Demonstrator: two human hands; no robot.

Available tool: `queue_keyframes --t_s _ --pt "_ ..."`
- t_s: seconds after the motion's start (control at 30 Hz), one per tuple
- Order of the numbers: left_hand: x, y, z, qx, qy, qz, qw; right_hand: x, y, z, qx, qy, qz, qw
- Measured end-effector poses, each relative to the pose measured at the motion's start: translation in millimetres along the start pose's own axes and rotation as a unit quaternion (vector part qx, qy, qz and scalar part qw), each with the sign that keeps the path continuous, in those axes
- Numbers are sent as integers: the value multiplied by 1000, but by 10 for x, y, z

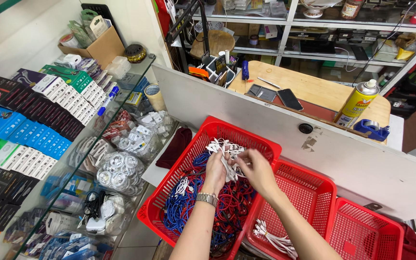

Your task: The person sorts tangled white, red, and blue cables from a large red basket into smaller red baskets. They wipe the counter with a maroon cloth, place rubber bands on the counter, and continue separating the white cables into a separate basket.

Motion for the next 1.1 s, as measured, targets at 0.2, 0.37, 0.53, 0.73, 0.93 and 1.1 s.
queue_keyframes --t_s 0.2,0.37,0.53,0.73,0.93,1.1 --pt "-356 -59 345 124 57 -4 991 241 -155 71 -128 -5 -58 990" --pt "-491 89 338 40 79 -42 995 201 219 -51 103 59 28 993" --pt "-449 119 275 -28 46 -18 998 -36 488 190 131 -16 111 985" --pt "-397 -80 320 0 65 -16 998 -136 440 161 42 76 57 995" --pt "-480 -24 333 43 69 -63 995 -28 580 74 151 26 120 981" --pt "-462 -134 405 71 14 -47 996 59 606 164 116 -6 136 984"
Point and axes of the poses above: each hand's wrist, its own x-axis towards the middle knuckle, its own z-axis out of the palm, y = z × x, the point moved 10 cm from there along x, towards the middle knuckle, and after that the axes turned 14 degrees about -z, right-handed, at the moved point
